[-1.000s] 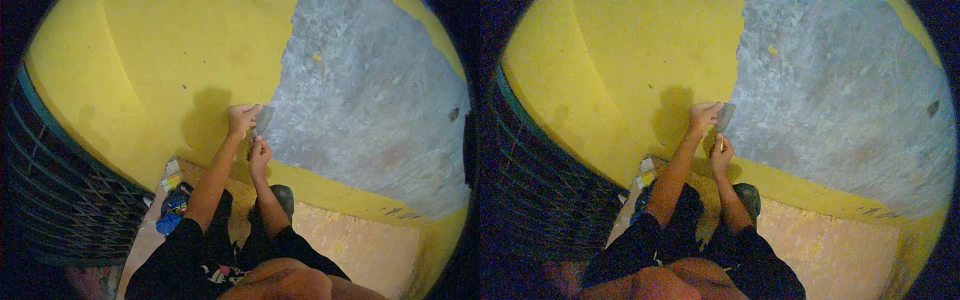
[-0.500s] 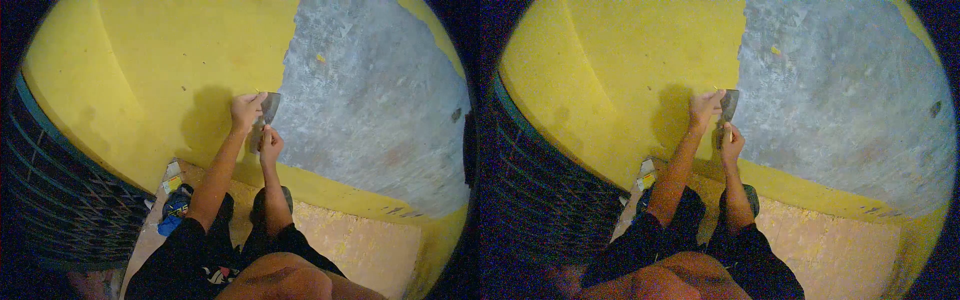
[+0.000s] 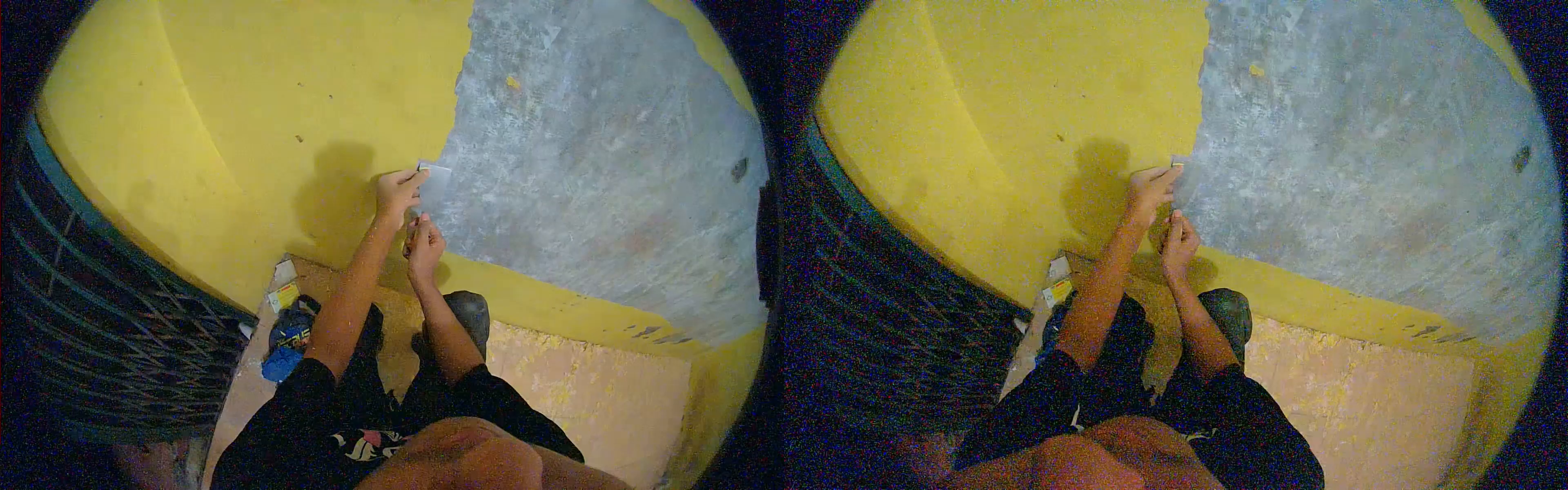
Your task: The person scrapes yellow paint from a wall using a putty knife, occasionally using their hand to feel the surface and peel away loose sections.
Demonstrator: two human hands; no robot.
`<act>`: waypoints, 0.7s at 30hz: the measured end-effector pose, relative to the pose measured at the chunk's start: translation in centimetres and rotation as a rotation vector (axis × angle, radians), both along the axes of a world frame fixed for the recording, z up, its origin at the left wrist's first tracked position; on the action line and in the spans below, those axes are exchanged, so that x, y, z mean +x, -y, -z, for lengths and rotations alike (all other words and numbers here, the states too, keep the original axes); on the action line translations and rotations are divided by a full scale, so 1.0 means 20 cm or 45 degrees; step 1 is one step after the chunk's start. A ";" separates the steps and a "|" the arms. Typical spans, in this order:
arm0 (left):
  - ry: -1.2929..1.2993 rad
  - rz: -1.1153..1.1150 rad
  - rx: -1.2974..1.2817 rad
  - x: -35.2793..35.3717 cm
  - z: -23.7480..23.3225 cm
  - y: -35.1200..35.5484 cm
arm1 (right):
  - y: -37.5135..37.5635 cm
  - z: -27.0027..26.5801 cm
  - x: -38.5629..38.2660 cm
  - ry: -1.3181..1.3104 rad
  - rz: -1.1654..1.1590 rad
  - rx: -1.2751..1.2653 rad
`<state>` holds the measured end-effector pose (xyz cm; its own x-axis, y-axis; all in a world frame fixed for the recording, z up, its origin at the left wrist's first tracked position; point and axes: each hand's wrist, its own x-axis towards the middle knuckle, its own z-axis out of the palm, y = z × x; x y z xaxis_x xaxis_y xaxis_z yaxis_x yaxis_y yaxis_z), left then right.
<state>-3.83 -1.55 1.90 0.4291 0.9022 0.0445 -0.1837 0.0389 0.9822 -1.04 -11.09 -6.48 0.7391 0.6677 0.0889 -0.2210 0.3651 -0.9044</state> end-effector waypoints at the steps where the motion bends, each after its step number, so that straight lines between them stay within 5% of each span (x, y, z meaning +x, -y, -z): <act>1: 0.022 -0.023 -0.002 0.00 0.00 0.01 | 0.00 0.00 0.01 0.000 0.000 0.008; 8: 0.359 -0.052 -0.118 0.06 -0.04 0.01 | -0.02 -0.01 0.04 0.176 0.030 0.028; 11: 0.144 -0.159 0.001 0.05 -0.04 0.02 | -0.09 0.05 0.08 0.229 0.098 0.035; 21: 0.305 -0.217 -0.160 0.09 -0.06 0.07 | -0.08 0.06 0.16 0.335 0.202 -0.026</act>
<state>-2.11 -2.89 3.15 0.2619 0.9651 0.0094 -0.4233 0.1061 0.8998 2.11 -9.52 -7.58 0.7878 0.5493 0.2785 0.0799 0.3573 -0.9306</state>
